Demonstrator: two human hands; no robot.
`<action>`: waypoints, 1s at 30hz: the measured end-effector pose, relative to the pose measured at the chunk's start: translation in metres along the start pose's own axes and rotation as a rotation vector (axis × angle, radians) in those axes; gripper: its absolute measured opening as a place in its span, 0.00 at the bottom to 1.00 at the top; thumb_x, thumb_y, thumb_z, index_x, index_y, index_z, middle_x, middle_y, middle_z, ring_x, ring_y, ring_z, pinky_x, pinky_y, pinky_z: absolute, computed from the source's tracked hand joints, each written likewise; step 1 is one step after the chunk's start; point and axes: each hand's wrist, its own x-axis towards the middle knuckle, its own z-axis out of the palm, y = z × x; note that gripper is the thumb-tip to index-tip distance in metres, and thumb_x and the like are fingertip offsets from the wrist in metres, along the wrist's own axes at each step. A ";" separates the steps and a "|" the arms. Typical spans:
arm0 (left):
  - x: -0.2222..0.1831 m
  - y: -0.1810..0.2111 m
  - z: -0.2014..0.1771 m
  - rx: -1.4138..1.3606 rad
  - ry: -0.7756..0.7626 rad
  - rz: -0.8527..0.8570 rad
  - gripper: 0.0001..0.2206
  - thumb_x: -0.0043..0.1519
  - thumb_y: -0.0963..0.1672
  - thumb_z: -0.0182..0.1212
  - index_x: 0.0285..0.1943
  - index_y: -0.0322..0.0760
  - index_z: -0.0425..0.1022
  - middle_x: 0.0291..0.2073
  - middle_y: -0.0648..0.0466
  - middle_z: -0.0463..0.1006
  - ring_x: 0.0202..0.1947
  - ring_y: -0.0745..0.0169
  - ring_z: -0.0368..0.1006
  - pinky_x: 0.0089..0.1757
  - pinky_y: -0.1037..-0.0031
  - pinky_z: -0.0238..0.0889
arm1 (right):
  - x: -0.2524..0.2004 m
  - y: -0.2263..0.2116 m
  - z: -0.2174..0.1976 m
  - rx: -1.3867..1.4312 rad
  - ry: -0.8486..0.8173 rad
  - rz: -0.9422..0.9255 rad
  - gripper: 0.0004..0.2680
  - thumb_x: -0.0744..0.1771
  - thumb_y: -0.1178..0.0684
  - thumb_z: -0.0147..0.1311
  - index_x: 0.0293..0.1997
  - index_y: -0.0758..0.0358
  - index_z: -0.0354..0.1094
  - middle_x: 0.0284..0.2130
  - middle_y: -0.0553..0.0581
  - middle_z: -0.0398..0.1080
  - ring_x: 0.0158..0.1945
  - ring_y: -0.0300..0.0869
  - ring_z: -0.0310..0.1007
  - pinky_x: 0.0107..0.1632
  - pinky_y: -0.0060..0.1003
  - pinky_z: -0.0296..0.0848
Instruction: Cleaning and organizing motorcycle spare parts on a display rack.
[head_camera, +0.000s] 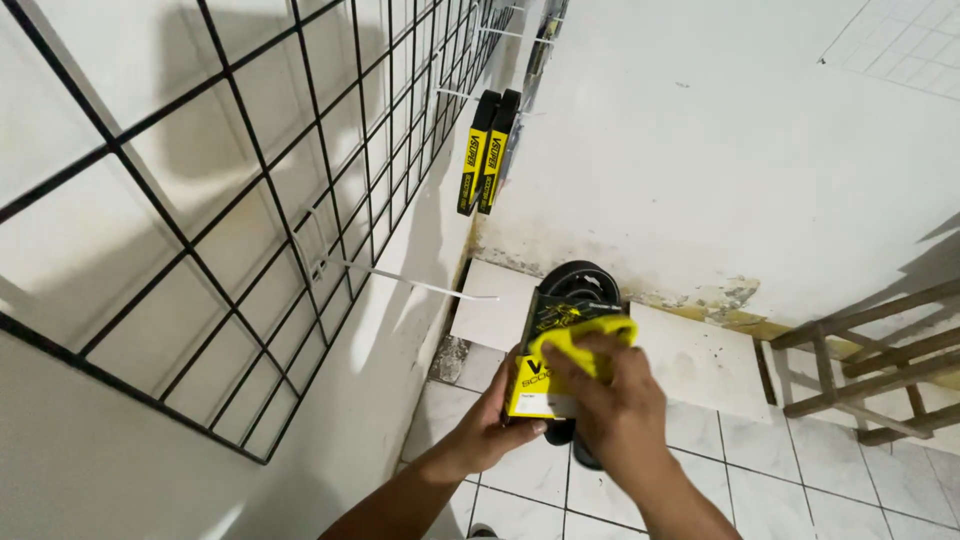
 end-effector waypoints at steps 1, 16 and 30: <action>-0.001 -0.001 0.004 -0.012 -0.052 0.011 0.43 0.60 0.35 0.56 0.82 0.38 0.31 0.72 0.42 0.58 0.68 0.50 0.59 0.62 0.63 0.58 | 0.008 0.004 -0.006 -0.039 0.043 0.046 0.20 0.57 0.62 0.63 0.53 0.52 0.79 0.51 0.58 0.67 0.46 0.45 0.68 0.41 0.35 0.71; 0.003 0.006 0.011 -0.077 -0.020 -0.001 0.43 0.60 0.35 0.57 0.82 0.39 0.32 0.70 0.42 0.60 0.65 0.51 0.62 0.58 0.64 0.63 | 0.005 0.015 0.006 -0.080 0.029 -0.028 0.17 0.60 0.61 0.63 0.52 0.50 0.80 0.50 0.55 0.68 0.43 0.40 0.66 0.38 0.31 0.71; 0.010 -0.005 0.001 0.083 0.051 0.085 0.42 0.57 0.33 0.54 0.81 0.36 0.36 0.75 0.46 0.54 0.72 0.53 0.54 0.66 0.65 0.51 | -0.008 0.003 0.017 -0.007 -0.015 -0.082 0.16 0.60 0.58 0.61 0.52 0.50 0.79 0.49 0.52 0.70 0.40 0.40 0.66 0.37 0.33 0.69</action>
